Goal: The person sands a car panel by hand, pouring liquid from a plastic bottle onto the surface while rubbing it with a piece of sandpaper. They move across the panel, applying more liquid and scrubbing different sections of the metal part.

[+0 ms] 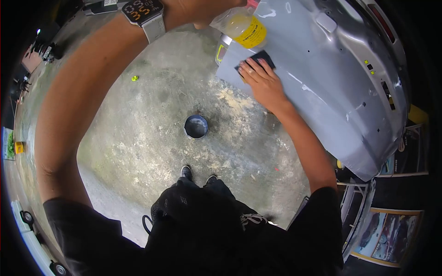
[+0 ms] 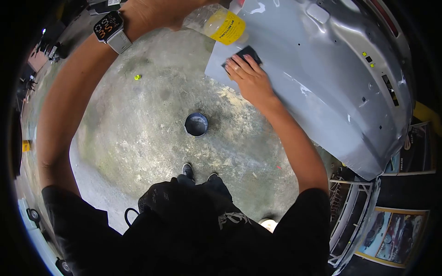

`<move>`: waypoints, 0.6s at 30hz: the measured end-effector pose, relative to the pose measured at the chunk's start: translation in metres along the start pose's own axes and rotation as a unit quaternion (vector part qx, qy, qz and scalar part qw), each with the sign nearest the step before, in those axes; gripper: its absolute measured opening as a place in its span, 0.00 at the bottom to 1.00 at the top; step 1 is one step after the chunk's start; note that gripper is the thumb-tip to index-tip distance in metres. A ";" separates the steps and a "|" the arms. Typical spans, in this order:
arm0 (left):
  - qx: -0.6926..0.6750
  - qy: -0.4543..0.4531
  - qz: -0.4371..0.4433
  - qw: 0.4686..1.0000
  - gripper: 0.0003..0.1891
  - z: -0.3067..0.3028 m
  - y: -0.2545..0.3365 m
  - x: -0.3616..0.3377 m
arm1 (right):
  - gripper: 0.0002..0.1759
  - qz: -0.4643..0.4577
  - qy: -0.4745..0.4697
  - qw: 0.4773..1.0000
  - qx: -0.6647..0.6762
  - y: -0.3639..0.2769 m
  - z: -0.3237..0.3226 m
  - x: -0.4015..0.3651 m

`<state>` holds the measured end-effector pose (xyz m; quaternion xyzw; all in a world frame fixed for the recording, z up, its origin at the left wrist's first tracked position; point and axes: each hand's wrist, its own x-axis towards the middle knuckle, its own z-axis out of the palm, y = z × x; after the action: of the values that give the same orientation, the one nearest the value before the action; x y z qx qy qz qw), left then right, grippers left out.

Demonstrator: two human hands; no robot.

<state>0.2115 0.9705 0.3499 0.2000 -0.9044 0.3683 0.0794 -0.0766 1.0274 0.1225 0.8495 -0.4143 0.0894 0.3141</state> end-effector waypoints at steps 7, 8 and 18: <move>0.014 -0.096 -0.066 0.993 0.09 -0.025 0.015 -0.034 | 0.27 -0.025 -0.034 0.999 0.013 0.017 -0.032 -0.121; 0.017 -0.100 -0.075 0.992 0.09 -0.029 0.014 -0.039 | 0.27 -0.032 -0.036 0.999 0.010 0.013 -0.029 -0.110; -0.012 -0.128 -0.168 0.977 0.12 -0.044 0.054 -0.072 | 0.23 -0.098 -0.009 0.995 0.025 -0.044 0.057 0.029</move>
<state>0.2537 1.0581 0.3262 0.3936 -0.8650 0.3101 0.0255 -0.0307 0.9944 0.0698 0.8945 -0.3296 0.0609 0.2959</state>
